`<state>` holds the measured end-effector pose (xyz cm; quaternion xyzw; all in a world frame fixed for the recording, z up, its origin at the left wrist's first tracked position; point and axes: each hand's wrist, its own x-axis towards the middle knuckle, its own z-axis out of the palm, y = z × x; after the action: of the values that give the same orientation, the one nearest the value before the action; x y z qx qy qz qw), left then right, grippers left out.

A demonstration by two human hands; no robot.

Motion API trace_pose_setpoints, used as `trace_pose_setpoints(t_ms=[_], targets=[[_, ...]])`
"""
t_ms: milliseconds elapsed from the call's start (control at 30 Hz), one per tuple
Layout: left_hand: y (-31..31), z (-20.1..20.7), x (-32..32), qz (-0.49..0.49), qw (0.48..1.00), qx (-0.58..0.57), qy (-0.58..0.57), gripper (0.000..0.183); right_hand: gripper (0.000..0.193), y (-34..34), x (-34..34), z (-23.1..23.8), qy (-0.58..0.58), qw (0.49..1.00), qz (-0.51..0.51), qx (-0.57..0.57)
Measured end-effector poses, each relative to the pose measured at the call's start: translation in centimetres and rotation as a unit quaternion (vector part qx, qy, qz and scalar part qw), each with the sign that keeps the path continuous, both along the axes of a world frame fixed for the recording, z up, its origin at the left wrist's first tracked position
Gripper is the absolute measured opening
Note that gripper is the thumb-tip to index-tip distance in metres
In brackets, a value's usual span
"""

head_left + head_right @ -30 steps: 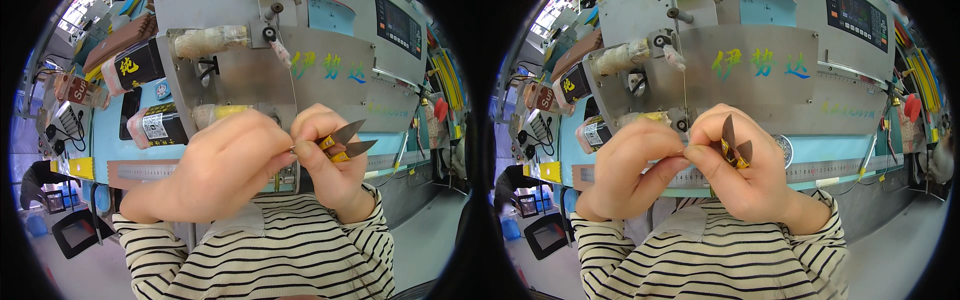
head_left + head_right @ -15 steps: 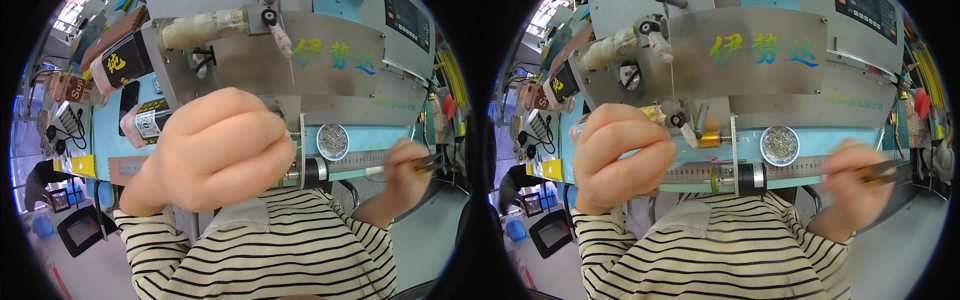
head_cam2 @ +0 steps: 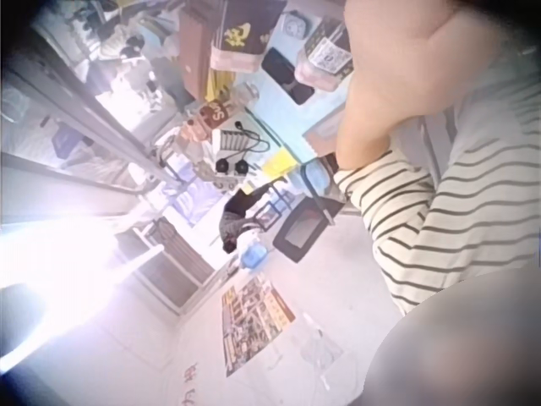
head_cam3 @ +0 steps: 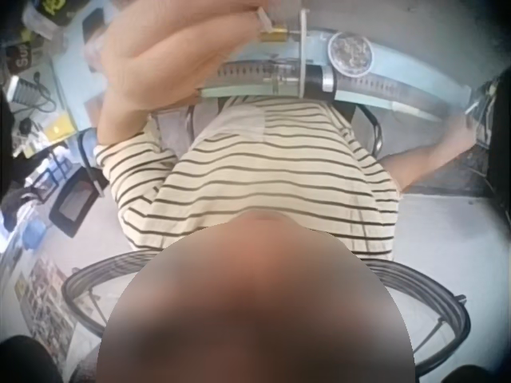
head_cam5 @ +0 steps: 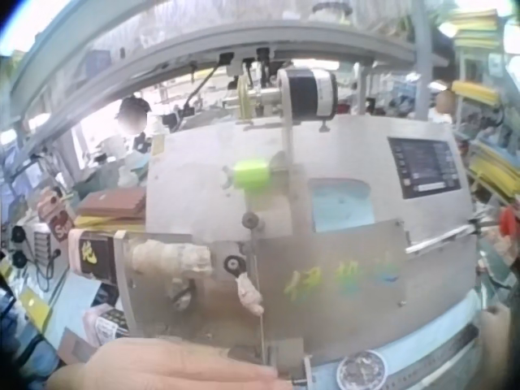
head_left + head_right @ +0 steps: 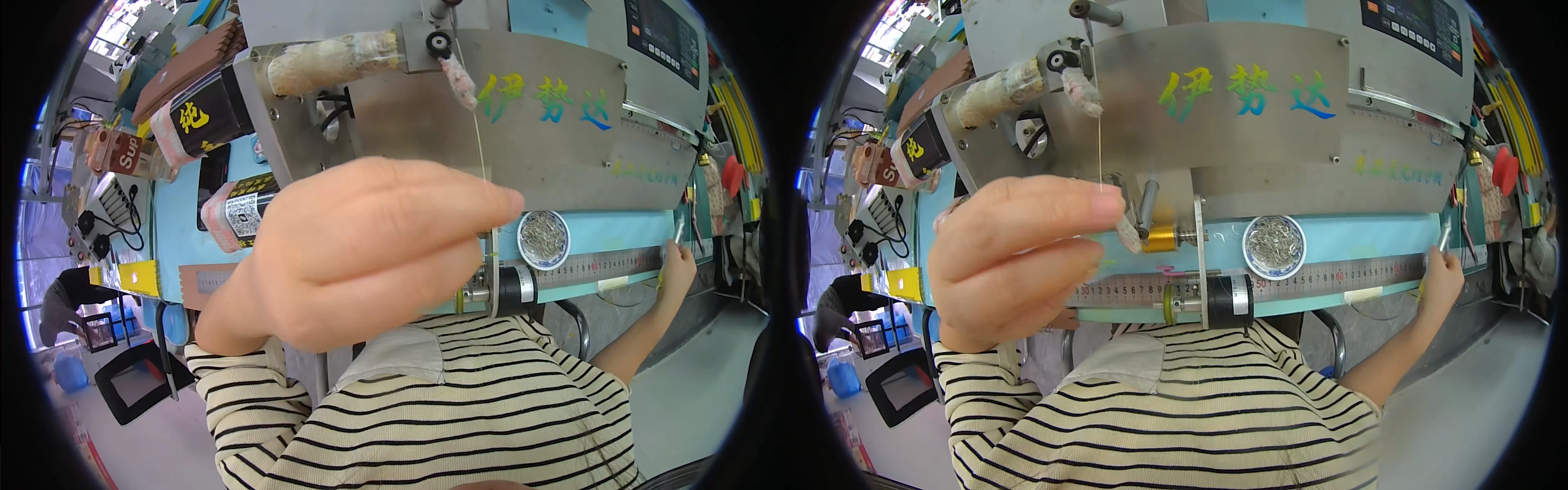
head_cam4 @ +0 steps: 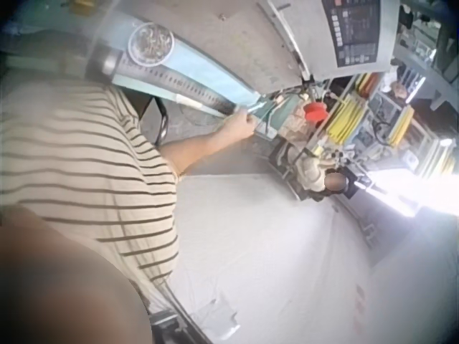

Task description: The person repeatedly threads a thin wire through a small metal component, secures it with a crimping tool, and cuts the excess wire. The process is repeated multiple times with the same type of component.

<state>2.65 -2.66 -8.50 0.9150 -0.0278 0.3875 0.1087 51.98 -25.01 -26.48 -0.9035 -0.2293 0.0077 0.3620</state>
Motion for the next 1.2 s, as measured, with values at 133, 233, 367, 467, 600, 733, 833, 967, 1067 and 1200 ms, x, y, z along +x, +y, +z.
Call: trace_pose_setpoints(t_ms=[133, 233, 367, 467, 600, 733, 833, 967, 1067, 1200], targets=[[-0.1, -0.3, -0.1, -0.008, 0.999, 0.033, -0.012, 0.013, 0.039, 0.5, -6.4, 4.9, 0.222, 0.895, 0.118, 0.369], [-0.1, -0.5, 0.0, 0.005, 0.999, 0.044, -0.002, 0.012, 0.040, 2.1, -14.1, 8.0, 0.317, 0.765, 0.307, 0.470], [0.4, -0.9, 0.2, 0.002, 0.997, 0.080, -0.006, 0.012, 0.048, 5.0, -23.3, 10.4, 0.396, 0.688, 0.468, 0.388], [0.3, -1.1, 0.0, 0.013, 0.996, 0.086, 0.010, 0.013, 0.052, 6.1, -26.6, 12.9, 0.437, 0.691, 0.522, 0.243], [0.0, -1.2, -0.1, 0.039, 0.995, 0.091, 0.028, 0.018, 0.052, 8.0, -27.4, 15.1, 0.484, 0.624, 0.607, 0.095], [-0.4, -1.3, 0.0, 0.067, 0.993, 0.089, 0.035, 0.021, 0.060, 9.1, -27.2, 16.0, 0.433, 0.610, 0.664, 0.015], [-0.4, -1.3, 0.1, 0.075, 0.993, 0.090, 0.034, 0.022, 0.059, 9.4, -27.4, 15.5, 0.416, 0.606, 0.677, 0.036], [-0.4, -1.3, 0.1, 0.070, 0.993, 0.089, 0.035, 0.022, 0.058, 9.4, -27.7, 15.0, 0.417, 0.602, 0.678, 0.053], [-0.3, -1.3, 0.1, 0.063, 0.994, 0.082, 0.035, 0.022, 0.056, 9.4, -27.9, 14.6, 0.401, 0.609, 0.680, 0.074], [-0.2, -1.4, 0.1, 0.059, 0.994, 0.086, 0.030, 0.023, 0.055, 9.4, -28.0, 14.2, 0.376, 0.617, 0.683, 0.105]])
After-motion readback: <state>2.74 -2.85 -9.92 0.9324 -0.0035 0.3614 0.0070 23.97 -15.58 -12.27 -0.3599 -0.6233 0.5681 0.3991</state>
